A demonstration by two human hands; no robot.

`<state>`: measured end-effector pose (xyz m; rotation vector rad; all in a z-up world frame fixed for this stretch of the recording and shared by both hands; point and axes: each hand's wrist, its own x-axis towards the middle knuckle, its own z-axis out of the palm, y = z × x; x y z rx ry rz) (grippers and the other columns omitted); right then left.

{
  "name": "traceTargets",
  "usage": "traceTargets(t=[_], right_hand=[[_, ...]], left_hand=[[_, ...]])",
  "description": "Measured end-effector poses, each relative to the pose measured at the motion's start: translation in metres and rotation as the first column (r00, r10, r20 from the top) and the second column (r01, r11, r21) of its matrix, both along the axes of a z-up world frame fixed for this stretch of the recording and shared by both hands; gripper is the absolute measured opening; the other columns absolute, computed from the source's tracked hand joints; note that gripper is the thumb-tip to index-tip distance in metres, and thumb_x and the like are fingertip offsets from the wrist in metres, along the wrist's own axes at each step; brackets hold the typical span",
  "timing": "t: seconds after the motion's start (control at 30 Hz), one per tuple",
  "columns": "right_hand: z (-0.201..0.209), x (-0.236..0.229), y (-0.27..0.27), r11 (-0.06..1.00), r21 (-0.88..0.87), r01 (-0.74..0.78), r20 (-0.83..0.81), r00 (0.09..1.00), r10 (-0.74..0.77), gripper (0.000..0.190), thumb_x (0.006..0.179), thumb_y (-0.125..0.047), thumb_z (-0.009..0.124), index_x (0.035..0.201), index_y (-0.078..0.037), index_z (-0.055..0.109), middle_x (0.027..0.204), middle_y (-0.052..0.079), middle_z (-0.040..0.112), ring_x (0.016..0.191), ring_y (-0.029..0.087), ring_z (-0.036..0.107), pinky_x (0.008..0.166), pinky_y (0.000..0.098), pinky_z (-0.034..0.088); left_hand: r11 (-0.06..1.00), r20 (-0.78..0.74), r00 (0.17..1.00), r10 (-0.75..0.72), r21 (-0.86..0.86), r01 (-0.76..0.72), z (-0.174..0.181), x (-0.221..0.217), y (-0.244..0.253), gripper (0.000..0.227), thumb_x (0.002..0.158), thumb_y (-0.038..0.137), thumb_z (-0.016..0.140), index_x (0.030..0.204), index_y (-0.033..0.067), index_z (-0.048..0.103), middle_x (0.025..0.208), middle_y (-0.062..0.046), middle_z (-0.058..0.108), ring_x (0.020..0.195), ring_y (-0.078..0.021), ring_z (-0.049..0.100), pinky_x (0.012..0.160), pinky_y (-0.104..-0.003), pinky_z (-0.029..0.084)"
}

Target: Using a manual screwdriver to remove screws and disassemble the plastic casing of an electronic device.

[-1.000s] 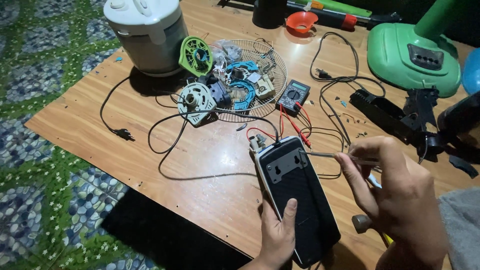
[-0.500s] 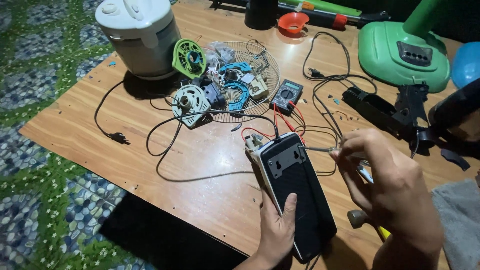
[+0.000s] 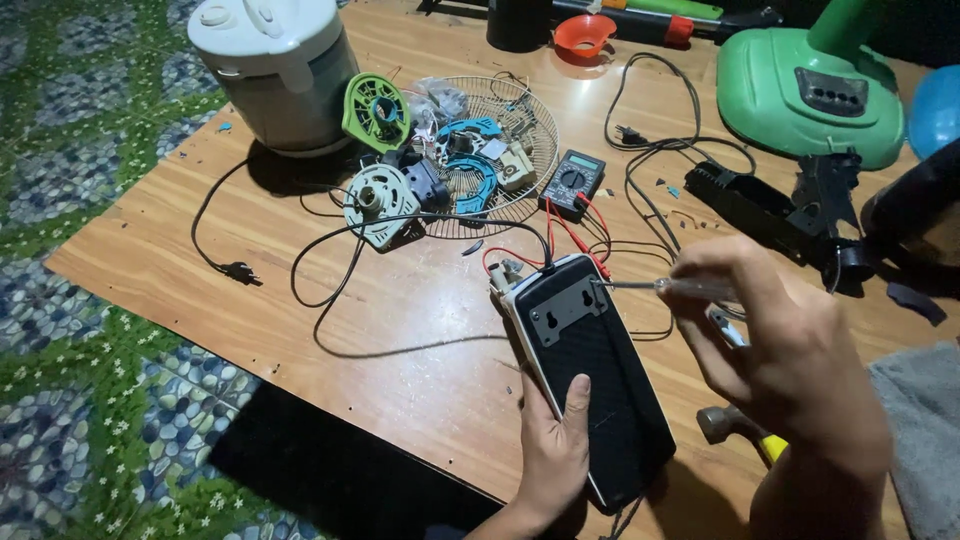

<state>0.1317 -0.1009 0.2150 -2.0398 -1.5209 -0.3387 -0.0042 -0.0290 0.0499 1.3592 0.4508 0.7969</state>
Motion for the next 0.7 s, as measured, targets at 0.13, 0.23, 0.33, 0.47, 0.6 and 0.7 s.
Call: traceTargets(t=[0.13, 0.23, 0.33, 0.47, 0.6, 0.7], right_hand=[[-0.0022, -0.0031, 0.0018, 0.999, 0.028, 0.038, 0.001, 0.999, -0.038, 0.030, 0.088, -0.004, 0.077, 0.111, 0.007, 0.060, 0.091, 0.017, 0.076, 0.072, 0.022, 0.075, 0.055, 0.0320, 0.059], [-0.0041, -0.0028, 0.0005, 0.994, 0.044, 0.097, 0.019, 0.995, -0.098, 0.026, 0.094, -0.006, 0.075, 0.110, 0.009, 0.061, 0.084, 0.016, 0.074, 0.067, 0.022, 0.073, 0.052, 0.0329, 0.054], [-0.0042, -0.0008, 0.0008, 0.998, 0.035, 0.054, 0.016, 0.998, -0.054, 0.023, 0.089, 0.000, 0.076, 0.107, 0.004, 0.061, 0.080, 0.012, 0.071, 0.058, 0.017, 0.065, 0.047, 0.0299, 0.050], [0.0029, -0.0051, -0.0015, 0.999, 0.038, -0.015, -0.032, 0.999, 0.016, 0.029, 0.079, 0.008, 0.073, 0.104, -0.001, 0.061, 0.083, 0.006, 0.070, 0.064, 0.014, 0.067, 0.057, 0.0291, 0.052], [0.0003, -0.0028, -0.0007, 1.000, -0.009, 0.026, -0.042, 0.999, -0.027, 0.030, 0.081, -0.001, 0.075, 0.108, 0.000, 0.061, 0.093, 0.011, 0.076, 0.075, 0.017, 0.076, 0.060, 0.0305, 0.060], [-0.0036, -0.0044, -0.0005, 0.991, -0.022, 0.133, -0.018, 0.991, -0.133, 0.031, 0.091, -0.011, 0.074, 0.115, 0.004, 0.061, 0.089, 0.015, 0.076, 0.069, 0.021, 0.075, 0.053, 0.0332, 0.058]], left_hand=[[0.999, 0.009, 1.000, 0.019, -0.031, -0.019, 0.0000, -0.0023, -0.0011, 0.040, 0.106, 0.027, 0.048, 0.137, 0.0020, 0.044, 0.082, -0.004, 0.060, 0.064, -0.0106, 0.054, 0.058, -0.025, 0.048], [0.996, -0.002, 0.997, 0.076, 0.047, -0.076, 0.0006, -0.0033, -0.0015, 0.041, 0.105, 0.031, 0.045, 0.133, 0.0014, 0.046, 0.103, -0.013, 0.068, 0.085, -0.0195, 0.067, 0.076, -0.034, 0.057], [1.000, 0.038, 0.999, 0.016, 0.013, -0.017, 0.0015, -0.0023, 0.0020, 0.037, 0.105, 0.022, 0.049, 0.136, 0.0025, 0.046, 0.091, -0.009, 0.067, 0.071, -0.0142, 0.061, 0.065, -0.030, 0.054], [1.000, -0.005, 1.000, 0.006, 0.026, -0.006, 0.0064, -0.0010, 0.0020, 0.044, 0.104, 0.025, 0.048, 0.142, 0.0046, 0.040, 0.103, -0.013, 0.069, 0.079, -0.0178, 0.066, 0.072, -0.033, 0.057], [1.000, -0.022, 1.000, 0.018, 0.008, -0.018, 0.0039, -0.0018, 0.0003, 0.044, 0.104, 0.024, 0.048, 0.143, 0.0044, 0.040, 0.096, -0.010, 0.068, 0.073, -0.0153, 0.064, 0.067, -0.030, 0.055], [1.000, -0.009, 1.000, 0.014, 0.009, -0.014, 0.0061, -0.0029, 0.0019, 0.042, 0.104, 0.025, 0.048, 0.140, 0.0033, 0.042, 0.099, -0.011, 0.070, 0.077, -0.0165, 0.066, 0.070, -0.031, 0.056]])
